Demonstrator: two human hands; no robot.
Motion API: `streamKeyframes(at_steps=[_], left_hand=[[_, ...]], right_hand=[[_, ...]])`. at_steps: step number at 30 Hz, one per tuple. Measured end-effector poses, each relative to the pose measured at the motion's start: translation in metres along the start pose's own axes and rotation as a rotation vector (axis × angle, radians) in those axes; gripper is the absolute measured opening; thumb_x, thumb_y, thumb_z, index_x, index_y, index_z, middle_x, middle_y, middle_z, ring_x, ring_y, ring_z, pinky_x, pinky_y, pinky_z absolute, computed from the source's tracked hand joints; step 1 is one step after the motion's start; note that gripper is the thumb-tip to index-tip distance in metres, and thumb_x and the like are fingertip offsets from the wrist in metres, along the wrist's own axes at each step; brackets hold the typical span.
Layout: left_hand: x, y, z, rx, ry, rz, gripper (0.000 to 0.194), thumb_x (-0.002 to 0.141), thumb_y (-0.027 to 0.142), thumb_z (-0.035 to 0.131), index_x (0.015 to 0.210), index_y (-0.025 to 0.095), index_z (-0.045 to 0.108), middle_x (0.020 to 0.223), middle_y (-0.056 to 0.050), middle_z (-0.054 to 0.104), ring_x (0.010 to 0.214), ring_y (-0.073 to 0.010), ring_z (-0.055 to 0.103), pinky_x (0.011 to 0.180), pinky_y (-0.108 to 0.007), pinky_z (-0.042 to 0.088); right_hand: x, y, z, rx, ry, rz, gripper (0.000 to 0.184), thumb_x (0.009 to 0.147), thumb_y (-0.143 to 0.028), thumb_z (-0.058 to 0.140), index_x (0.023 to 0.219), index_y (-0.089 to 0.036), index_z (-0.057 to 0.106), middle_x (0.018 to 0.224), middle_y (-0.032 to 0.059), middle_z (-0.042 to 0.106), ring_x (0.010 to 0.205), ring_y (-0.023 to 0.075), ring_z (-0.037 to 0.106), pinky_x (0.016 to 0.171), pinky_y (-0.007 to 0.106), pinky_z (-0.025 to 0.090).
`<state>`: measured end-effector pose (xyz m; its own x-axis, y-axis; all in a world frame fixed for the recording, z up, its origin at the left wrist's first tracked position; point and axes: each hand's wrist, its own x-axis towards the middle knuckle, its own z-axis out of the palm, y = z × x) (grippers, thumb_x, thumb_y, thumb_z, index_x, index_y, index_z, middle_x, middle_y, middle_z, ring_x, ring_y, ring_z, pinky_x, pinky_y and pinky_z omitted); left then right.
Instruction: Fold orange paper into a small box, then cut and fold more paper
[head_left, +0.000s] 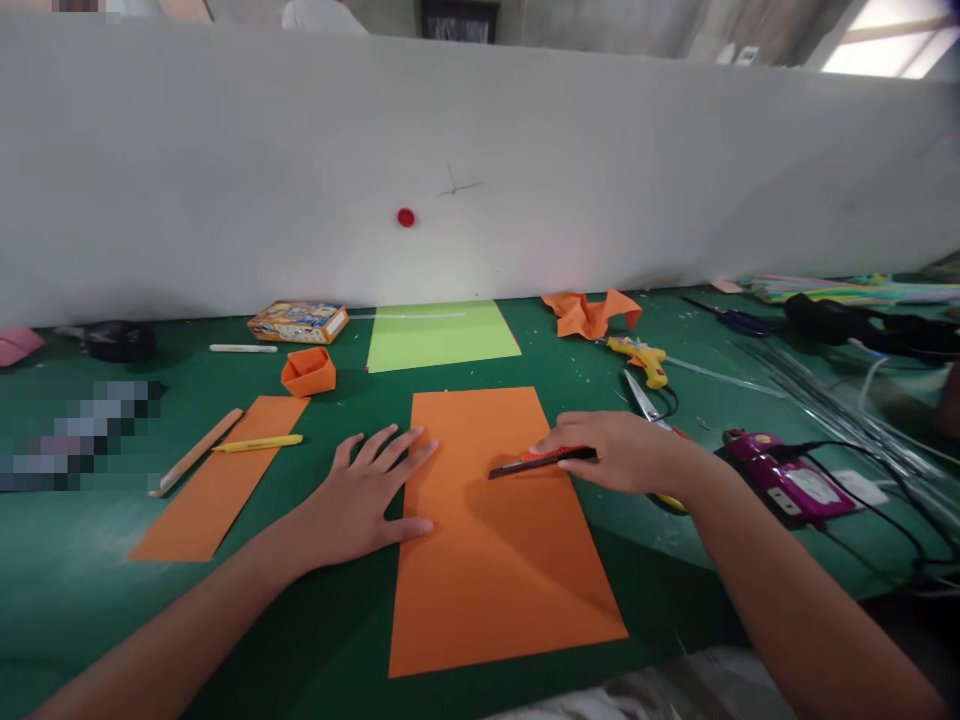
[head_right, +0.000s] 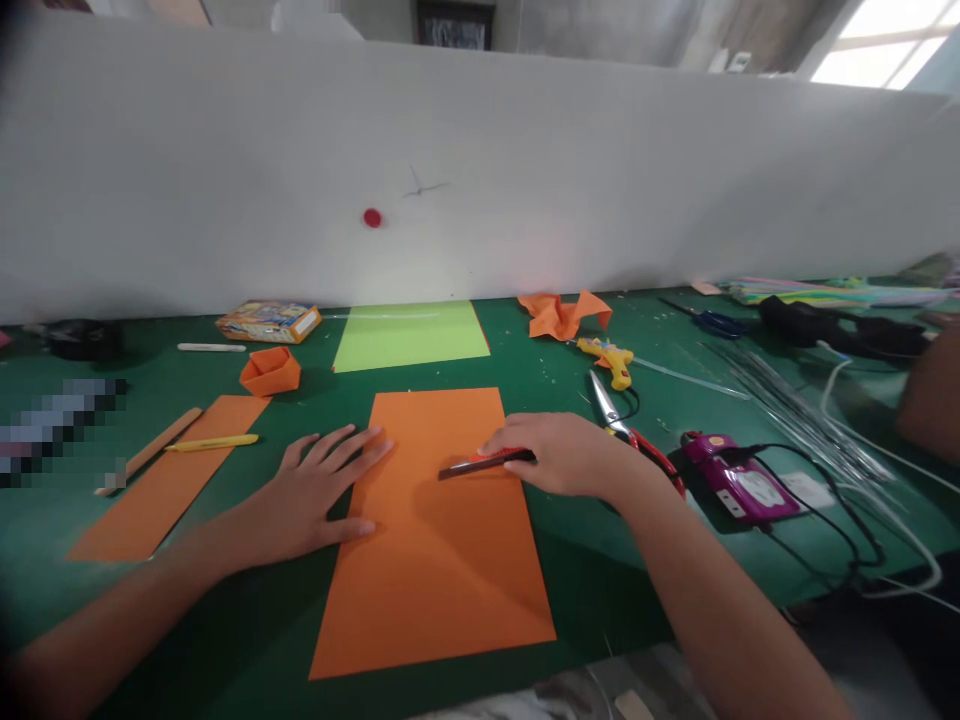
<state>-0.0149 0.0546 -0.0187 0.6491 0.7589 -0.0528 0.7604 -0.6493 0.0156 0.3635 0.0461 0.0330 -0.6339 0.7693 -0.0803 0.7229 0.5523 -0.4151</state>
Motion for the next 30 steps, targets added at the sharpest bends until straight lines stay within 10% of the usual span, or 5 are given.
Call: streamKeyframes(at_steps=[30], left_hand=[[0.000, 0.002, -0.002, -0.020, 0.007, -0.011, 0.086, 0.092, 0.080, 0.042, 0.163, 0.036, 0.022, 0.169, -0.007, 0.026, 0.152, -0.0423, 0.024, 0.117, -0.064, 0.016]], right_hand=[[-0.010, 0.006, -0.010, 0.017, -0.012, 0.034, 0.040, 0.095, -0.025, 0.053, 0.129, -0.038, 0.069, 0.122, 0.0023, 0.071, 0.105, 0.0241, 0.068, 0.084, 0.033, 0.050]])
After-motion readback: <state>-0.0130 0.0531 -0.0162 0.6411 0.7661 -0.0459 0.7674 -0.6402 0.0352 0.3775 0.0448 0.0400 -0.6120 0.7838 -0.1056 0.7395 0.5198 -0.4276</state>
